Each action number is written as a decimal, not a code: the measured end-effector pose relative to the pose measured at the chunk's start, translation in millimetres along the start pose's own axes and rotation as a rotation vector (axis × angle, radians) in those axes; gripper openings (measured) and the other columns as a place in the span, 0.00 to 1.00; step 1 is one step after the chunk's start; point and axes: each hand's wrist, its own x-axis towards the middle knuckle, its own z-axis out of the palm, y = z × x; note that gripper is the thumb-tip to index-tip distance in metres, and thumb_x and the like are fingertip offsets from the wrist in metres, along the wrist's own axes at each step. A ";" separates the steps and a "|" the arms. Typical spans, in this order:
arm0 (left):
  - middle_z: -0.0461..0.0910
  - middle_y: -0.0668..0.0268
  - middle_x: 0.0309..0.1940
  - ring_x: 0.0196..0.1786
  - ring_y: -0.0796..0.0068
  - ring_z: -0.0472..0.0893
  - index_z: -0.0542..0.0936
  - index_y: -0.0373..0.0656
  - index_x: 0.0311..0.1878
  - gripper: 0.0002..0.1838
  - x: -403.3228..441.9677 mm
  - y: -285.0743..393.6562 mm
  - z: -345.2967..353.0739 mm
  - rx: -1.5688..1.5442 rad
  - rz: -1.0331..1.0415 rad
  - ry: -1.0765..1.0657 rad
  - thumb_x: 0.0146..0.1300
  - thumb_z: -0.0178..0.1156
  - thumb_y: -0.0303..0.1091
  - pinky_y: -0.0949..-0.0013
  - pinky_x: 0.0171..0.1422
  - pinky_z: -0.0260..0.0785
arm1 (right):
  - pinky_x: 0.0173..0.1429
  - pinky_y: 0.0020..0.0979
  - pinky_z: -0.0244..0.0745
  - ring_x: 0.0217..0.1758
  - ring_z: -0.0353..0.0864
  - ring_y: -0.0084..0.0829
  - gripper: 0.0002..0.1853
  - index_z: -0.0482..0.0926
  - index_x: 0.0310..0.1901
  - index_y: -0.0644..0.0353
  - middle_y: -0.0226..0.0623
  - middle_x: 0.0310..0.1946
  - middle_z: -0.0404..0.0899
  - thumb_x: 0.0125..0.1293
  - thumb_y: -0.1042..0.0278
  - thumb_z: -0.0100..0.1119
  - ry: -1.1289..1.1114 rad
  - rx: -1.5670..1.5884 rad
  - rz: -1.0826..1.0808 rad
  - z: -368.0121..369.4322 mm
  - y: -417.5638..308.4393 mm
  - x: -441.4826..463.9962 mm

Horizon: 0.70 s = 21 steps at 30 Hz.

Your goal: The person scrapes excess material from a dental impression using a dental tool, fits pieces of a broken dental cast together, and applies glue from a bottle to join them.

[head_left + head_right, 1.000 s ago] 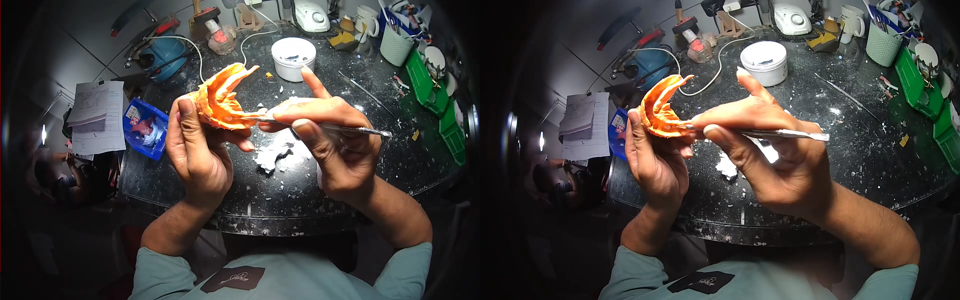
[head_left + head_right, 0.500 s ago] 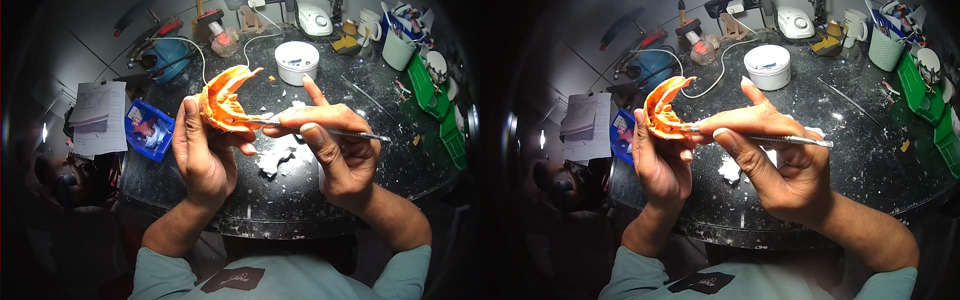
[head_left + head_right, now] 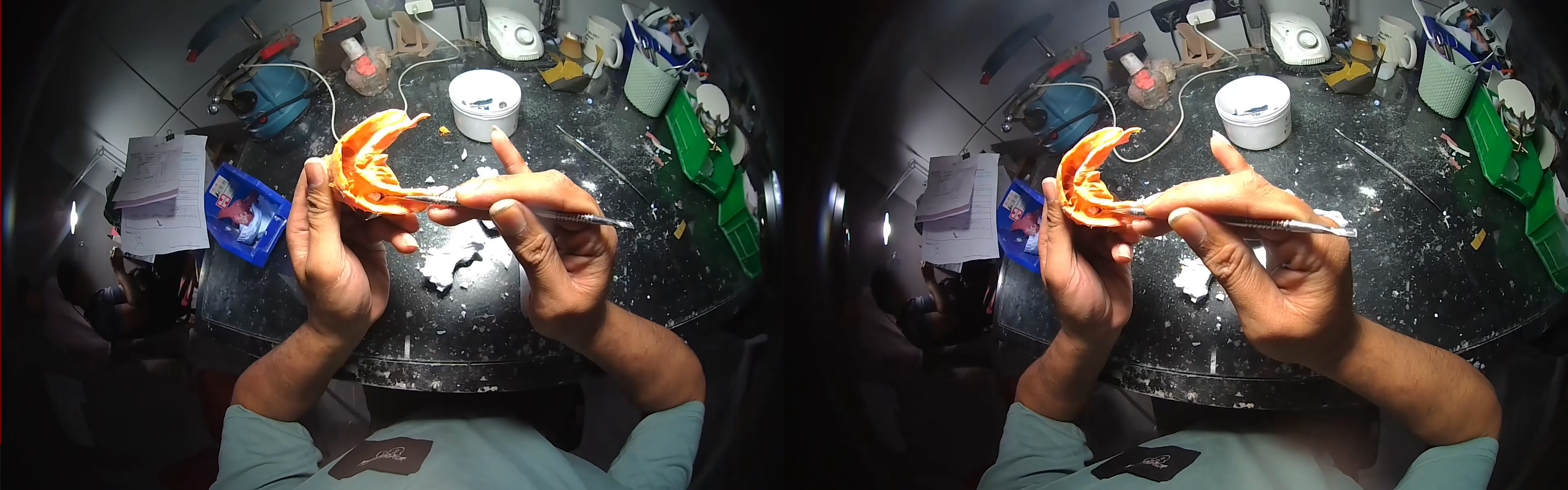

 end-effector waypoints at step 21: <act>0.79 0.62 0.28 0.23 0.75 0.80 0.74 0.37 0.45 0.21 8.1 -1.1 -0.1 0.570 0.130 -0.147 0.79 0.40 0.46 0.75 0.26 0.76 | 0.75 0.56 0.52 0.36 0.83 0.25 0.05 0.76 0.43 0.57 0.30 0.28 0.84 0.73 0.68 0.53 -0.160 -0.487 -0.285 -19.3 -24.0 10.5</act>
